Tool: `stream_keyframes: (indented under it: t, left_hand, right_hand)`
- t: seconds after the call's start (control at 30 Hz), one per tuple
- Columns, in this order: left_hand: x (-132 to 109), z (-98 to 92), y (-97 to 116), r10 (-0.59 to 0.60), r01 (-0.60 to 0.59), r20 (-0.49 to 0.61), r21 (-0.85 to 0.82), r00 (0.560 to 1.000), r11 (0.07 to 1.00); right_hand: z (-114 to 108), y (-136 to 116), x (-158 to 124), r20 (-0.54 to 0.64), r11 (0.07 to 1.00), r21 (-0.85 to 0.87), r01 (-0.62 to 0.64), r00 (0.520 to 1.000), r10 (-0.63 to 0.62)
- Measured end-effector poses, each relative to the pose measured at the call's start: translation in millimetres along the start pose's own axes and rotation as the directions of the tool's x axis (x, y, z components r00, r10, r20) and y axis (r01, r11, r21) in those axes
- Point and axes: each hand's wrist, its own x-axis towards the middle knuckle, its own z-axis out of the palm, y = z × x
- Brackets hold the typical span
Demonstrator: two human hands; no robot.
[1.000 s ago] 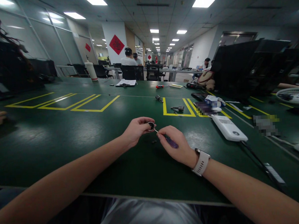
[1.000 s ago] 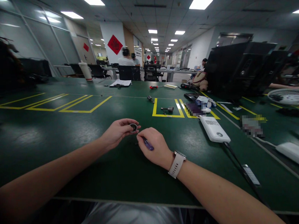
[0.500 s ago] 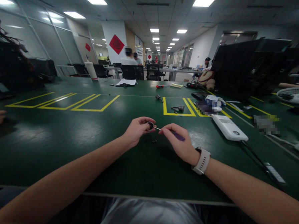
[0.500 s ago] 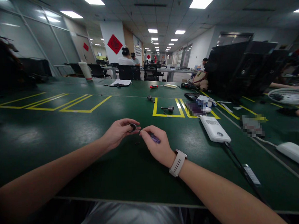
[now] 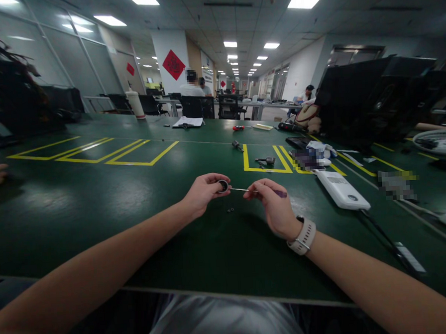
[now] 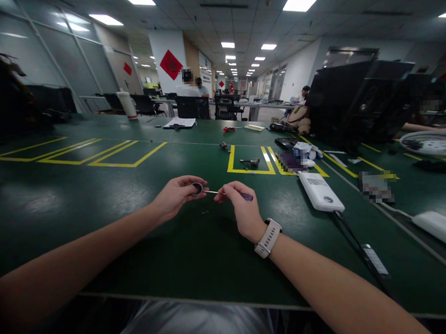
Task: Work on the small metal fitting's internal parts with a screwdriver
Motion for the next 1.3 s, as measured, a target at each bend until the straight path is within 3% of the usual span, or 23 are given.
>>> stream_keyframes:
  t: [0.07, 0.17, 0.33, 0.67, 0.93, 1.3]
  left_hand:
    - [-2.1, 1.6, 0.9, -0.004, 0.004, 0.004, 0.017, 1.0, 1.0]
    - [-5.2, 4.5, 1.3, -0.003, 0.003, 0.013, 0.043, 1.0, 0.999]
    - [-8.2, 8.4, 0.4, 0.005, -0.006, 0.012, 0.078, 1.0, 0.997]
    - [-3.7, 2.7, -8.3, 0.055, -0.056, 0.008, 0.089, 0.998, 0.994]
    - [-7.7, 7.1, -4.9, 0.036, -0.035, -0.012, 0.104, 0.999, 0.994]
    - [-6.8, 7.1, -4.3, 0.02, -0.018, -0.022, 0.068, 1.0, 0.998]
  right_hand:
    - [2.4, -5.5, -4.0, 0.063, 0.975, -0.176, 0.138, 0.99, -0.128]
    - [6.7, -9.3, -8.6, 0.208, 0.836, -0.454, 0.308, 0.949, -0.237]
    - [10.0, -2.9, -9.2, 0.343, 0.672, -0.583, 0.457, 0.888, -0.306]
    - [9.3, -5.0, -11.7, 0.341, 0.645, -0.629, 0.434, 0.9, -0.273]
    - [12.0, -4.8, -13.0, 0.393, 0.562, -0.666, 0.491, 0.871, -0.296]
    - [12.9, -5.4, -14.5, 0.379, 0.526, -0.684, 0.505, 0.863, -0.334]
